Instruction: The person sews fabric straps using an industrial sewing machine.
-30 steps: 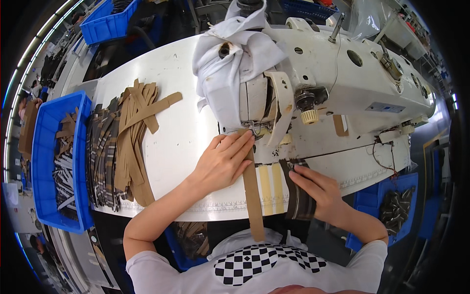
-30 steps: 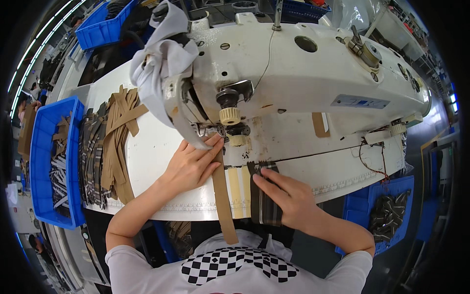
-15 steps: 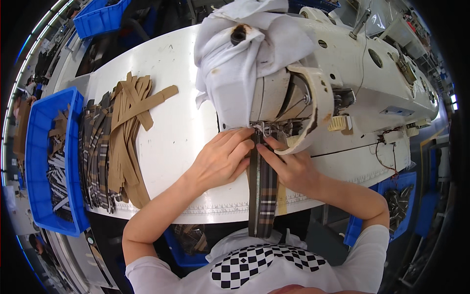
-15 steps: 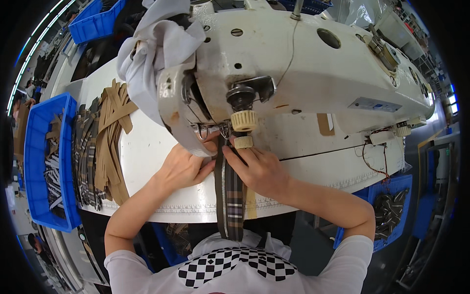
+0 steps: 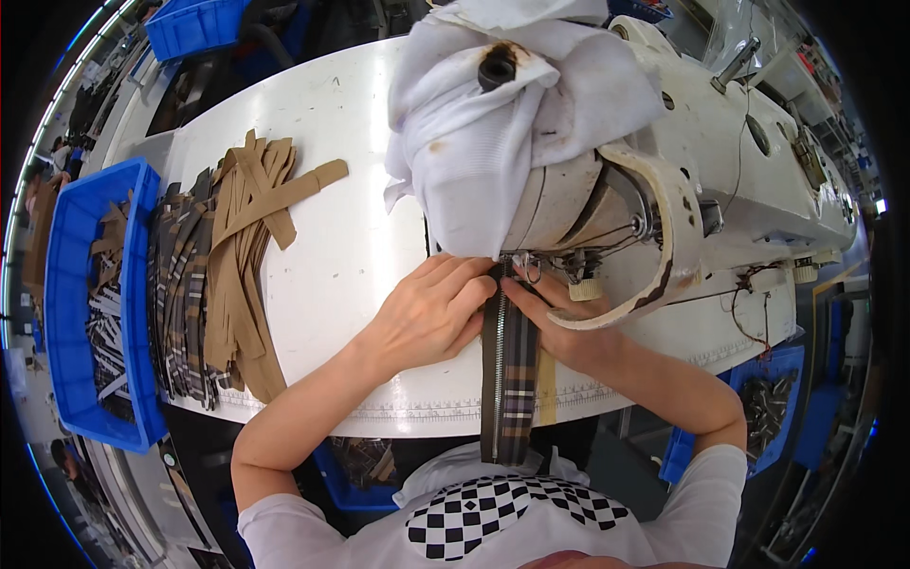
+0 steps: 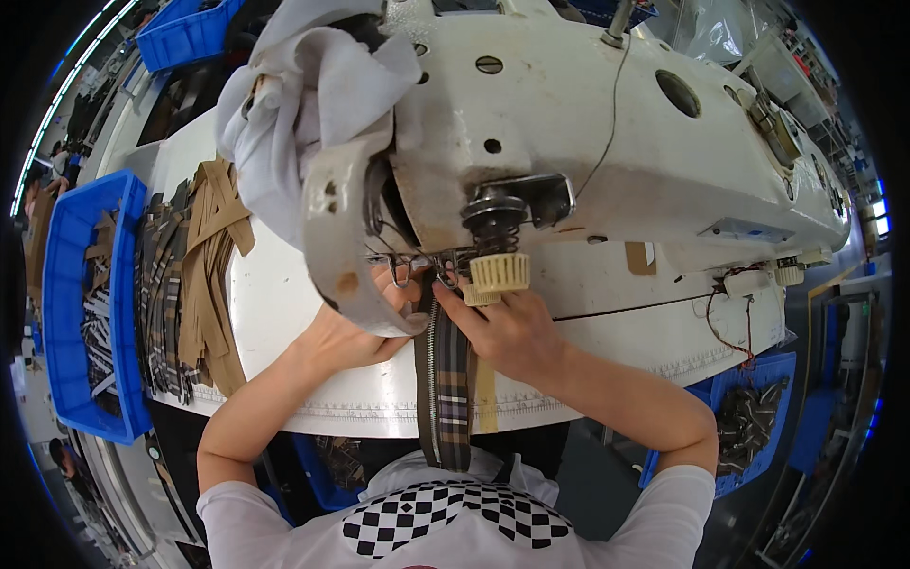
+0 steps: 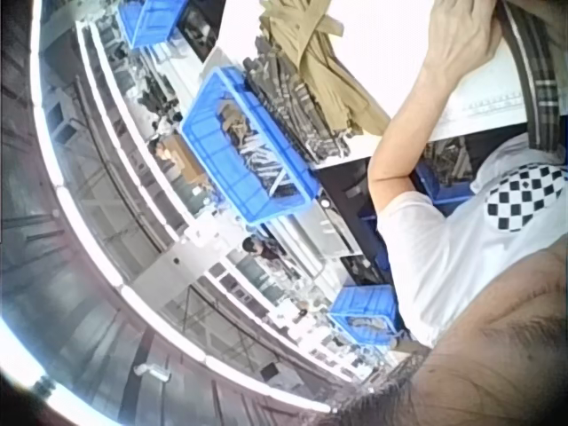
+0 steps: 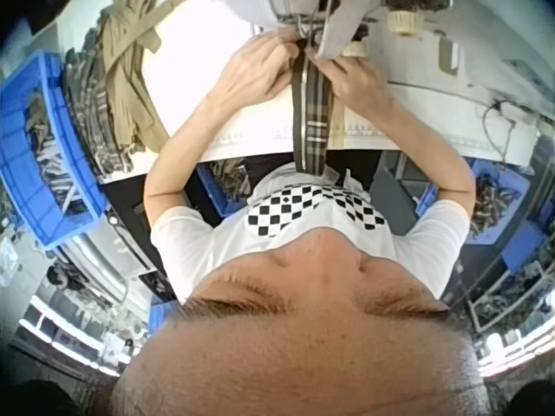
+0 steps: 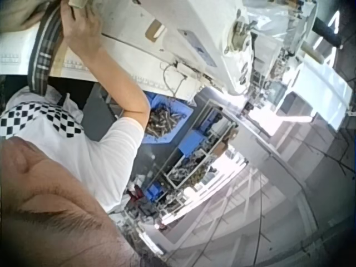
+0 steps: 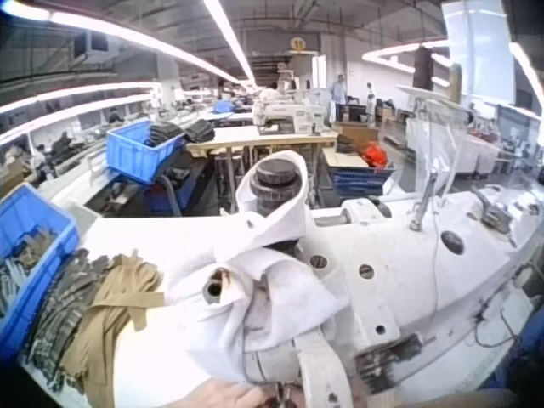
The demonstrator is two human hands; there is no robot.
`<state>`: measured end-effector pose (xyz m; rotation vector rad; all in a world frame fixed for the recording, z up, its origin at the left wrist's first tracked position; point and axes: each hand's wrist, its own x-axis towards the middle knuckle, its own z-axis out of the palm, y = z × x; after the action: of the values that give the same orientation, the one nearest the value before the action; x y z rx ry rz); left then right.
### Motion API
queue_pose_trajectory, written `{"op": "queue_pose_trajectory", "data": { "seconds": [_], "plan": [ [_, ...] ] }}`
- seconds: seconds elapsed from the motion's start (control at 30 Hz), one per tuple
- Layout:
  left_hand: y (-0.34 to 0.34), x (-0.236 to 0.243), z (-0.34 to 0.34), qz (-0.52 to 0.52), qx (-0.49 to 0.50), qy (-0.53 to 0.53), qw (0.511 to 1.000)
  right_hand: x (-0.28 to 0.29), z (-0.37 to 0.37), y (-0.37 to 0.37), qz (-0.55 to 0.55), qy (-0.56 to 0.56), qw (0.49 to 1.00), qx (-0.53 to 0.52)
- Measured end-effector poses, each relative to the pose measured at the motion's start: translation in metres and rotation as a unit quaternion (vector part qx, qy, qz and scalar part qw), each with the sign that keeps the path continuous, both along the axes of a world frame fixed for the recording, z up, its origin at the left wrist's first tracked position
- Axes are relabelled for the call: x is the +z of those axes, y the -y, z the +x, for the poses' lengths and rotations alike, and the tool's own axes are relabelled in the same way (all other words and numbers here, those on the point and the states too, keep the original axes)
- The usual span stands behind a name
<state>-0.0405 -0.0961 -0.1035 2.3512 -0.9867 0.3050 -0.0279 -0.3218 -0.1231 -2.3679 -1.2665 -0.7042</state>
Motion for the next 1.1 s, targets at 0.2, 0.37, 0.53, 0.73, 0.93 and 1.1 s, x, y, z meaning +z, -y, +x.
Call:
{"op": "queue_pose_trajectory", "data": {
  "seconds": [0.2, 0.37, 0.53, 0.73, 0.93, 1.1],
  "plan": [
    [-0.005, -0.003, -0.004, -0.014, 0.01, 0.037, 0.999, 0.008, -0.004, -0.01, -0.018, -0.027, 0.999, -0.028],
    [-0.028, 0.011, -0.015, -0.04, 0.078, -0.039, 0.995, 0.009, -0.01, 0.003, -0.013, -0.062, 0.997, -0.037],
    [-0.203, 0.064, -0.037, 0.13, 0.554, 0.04, 0.821, 0.009, -0.008, 0.009, 0.028, -0.031, 0.999, -0.016],
    [-0.337, 0.028, -0.095, 0.244, 0.656, 0.022, 0.714, 0.014, -0.007, -0.003, 0.047, -0.008, 0.999, 0.011],
    [-0.335, 0.068, -0.101, 0.145, 0.615, -0.081, 0.771, 0.056, -0.03, -0.023, 0.101, -0.049, 0.992, 0.048],
    [-0.156, 0.09, -0.097, 0.261, 0.455, 0.139, 0.84, 0.091, -0.047, -0.074, 0.205, -0.789, 0.578, 0.045]
  ]
}}
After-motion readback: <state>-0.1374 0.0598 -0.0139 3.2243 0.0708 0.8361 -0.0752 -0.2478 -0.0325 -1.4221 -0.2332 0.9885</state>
